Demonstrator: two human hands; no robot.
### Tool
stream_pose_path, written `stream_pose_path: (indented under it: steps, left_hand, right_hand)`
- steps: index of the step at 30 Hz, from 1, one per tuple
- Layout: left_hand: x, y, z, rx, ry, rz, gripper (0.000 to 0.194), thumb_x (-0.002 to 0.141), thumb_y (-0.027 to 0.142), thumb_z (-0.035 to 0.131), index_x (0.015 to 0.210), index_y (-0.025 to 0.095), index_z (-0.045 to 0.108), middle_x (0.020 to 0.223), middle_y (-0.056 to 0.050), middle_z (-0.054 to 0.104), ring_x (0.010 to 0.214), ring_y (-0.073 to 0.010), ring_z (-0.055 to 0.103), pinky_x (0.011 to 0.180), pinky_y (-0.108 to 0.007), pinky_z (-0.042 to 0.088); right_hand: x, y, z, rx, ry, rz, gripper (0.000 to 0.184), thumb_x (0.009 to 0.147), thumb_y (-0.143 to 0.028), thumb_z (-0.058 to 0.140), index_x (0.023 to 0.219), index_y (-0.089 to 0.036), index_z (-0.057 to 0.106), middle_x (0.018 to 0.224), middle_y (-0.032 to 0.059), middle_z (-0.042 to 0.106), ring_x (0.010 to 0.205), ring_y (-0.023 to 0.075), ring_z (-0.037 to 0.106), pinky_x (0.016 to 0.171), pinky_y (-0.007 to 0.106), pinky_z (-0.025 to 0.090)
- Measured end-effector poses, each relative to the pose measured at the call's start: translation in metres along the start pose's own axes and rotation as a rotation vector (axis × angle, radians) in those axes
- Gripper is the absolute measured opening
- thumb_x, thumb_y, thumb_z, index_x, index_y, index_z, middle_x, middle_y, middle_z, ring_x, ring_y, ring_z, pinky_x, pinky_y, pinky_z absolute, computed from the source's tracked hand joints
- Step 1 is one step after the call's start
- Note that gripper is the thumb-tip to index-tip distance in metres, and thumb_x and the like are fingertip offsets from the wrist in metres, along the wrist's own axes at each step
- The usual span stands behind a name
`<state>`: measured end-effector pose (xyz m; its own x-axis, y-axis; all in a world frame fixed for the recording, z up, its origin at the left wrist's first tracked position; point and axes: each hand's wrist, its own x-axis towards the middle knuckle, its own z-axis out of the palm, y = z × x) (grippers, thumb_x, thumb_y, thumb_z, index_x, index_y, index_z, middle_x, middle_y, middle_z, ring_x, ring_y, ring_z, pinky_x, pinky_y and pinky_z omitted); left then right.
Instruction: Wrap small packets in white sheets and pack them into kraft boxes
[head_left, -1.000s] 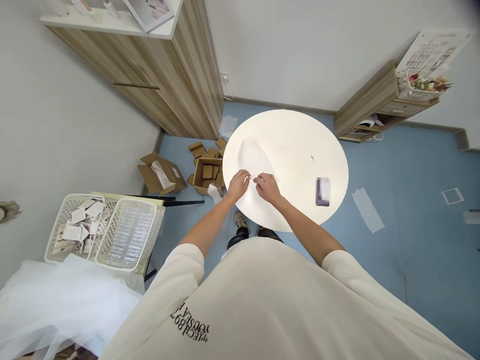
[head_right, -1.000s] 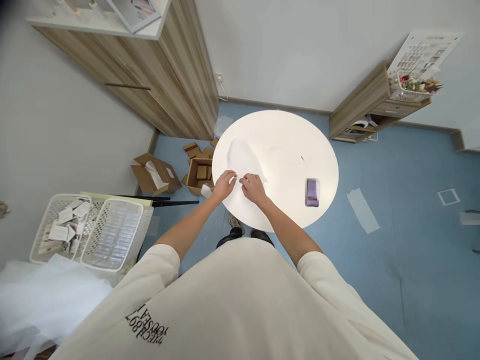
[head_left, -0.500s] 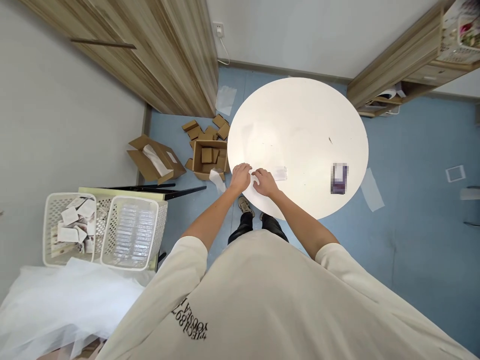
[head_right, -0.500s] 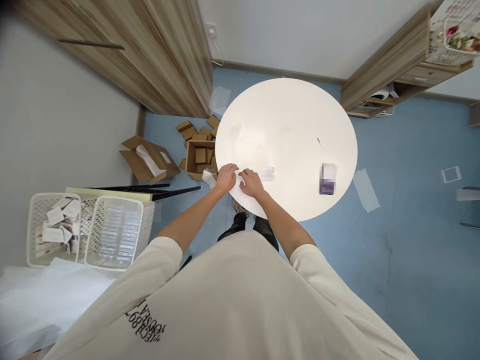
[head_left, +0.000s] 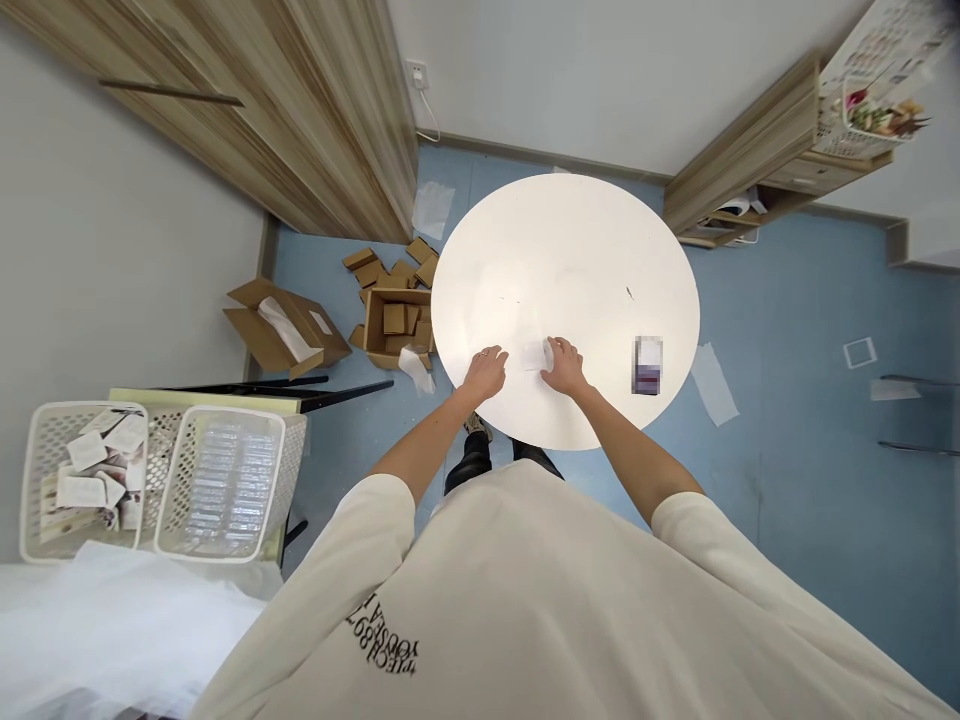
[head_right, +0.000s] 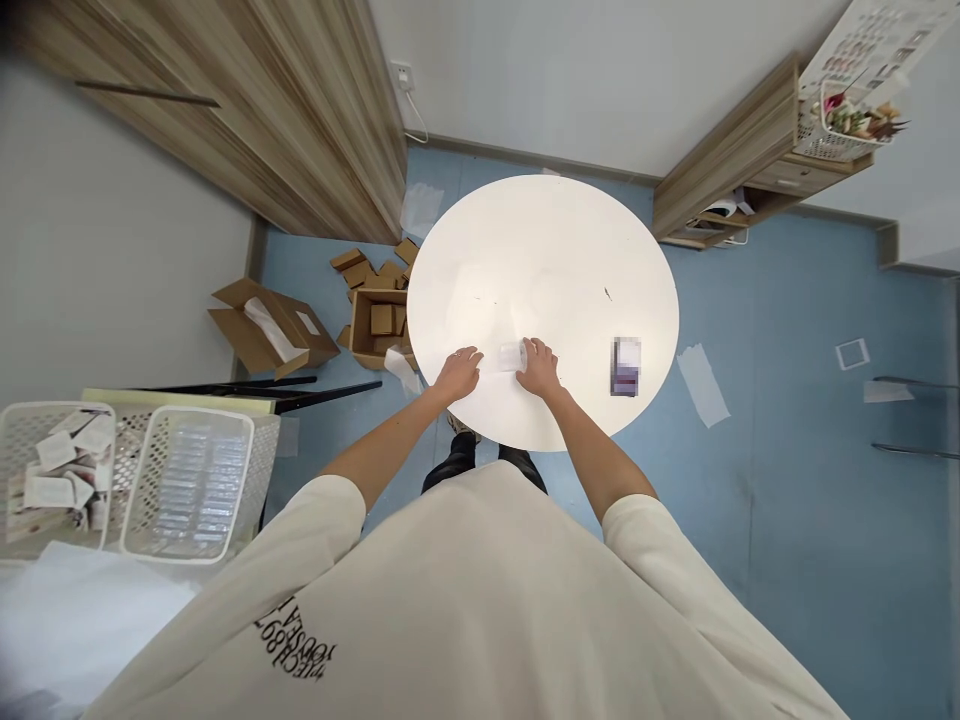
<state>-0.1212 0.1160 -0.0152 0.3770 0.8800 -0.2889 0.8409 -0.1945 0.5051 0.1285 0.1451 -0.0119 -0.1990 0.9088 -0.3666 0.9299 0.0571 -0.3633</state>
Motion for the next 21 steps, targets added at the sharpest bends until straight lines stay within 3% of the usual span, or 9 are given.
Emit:
stream_pose_path:
  steps: [4,8,11,16,21]
  left_hand:
    - [-0.001,0.001,-0.001,0.044,-0.013,-0.076,0.048,0.093,0.011,0.043,0.139,0.015,0.055,0.154,-0.020,0.050,0.145,-0.0344,0.045,0.117,-0.054,0.037]
    - [-0.002,0.000,-0.002,0.062,-0.011,-0.135,0.048,0.090,0.010,0.045,0.136,0.015,0.057,0.155,-0.020,0.049,0.148,-0.0346,0.042,0.120,-0.055,0.033]
    - [-0.001,0.002,-0.001,0.085,-0.010,-0.155,0.047,0.090,0.010,0.046,0.135,0.015,0.057,0.156,-0.020,0.048,0.149,-0.0344,0.041,0.121,-0.055,0.033]
    - [0.009,0.011,0.006,0.086,-0.017,-0.132,0.047,0.090,0.010,0.048,0.135,0.015,0.058,0.159,-0.019,0.044,0.153,-0.0346,0.035,0.122,-0.054,0.034]
    - [0.024,0.028,0.015,0.065,-0.056,-0.039,0.048,0.088,0.010,0.050,0.134,0.018,0.059,0.161,-0.016,0.044,0.154,-0.0334,0.035,0.121,-0.055,0.036]
  right_hand:
    - [0.011,0.004,0.005,-0.098,-0.054,-0.049,0.085,0.079,-0.037,0.073,0.155,-0.026,0.036,0.162,0.0174,0.032,0.143,0.0419,0.033,0.112,0.060,0.032]
    - [0.015,0.009,0.004,-0.113,-0.042,-0.121,0.071,0.080,-0.034,0.073,0.145,-0.025,0.046,0.155,0.0188,0.040,0.138,0.0407,0.038,0.110,0.057,0.033]
    - [0.014,0.023,-0.003,-0.113,-0.022,-0.091,0.068,0.079,-0.036,0.073,0.141,-0.020,0.048,0.145,0.0204,0.048,0.131,0.0390,0.043,0.110,0.053,0.034]
    - [0.010,0.054,-0.025,-0.037,0.108,0.081,0.067,0.080,-0.044,0.070,0.138,-0.017,0.047,0.134,0.0200,0.055,0.124,0.0384,0.047,0.107,0.053,0.037]
    - [0.017,0.051,-0.039,-0.002,0.132,-0.018,0.070,0.084,-0.048,0.069,0.143,-0.020,0.045,0.140,0.0192,0.053,0.128,0.0382,0.046,0.108,0.052,0.036]
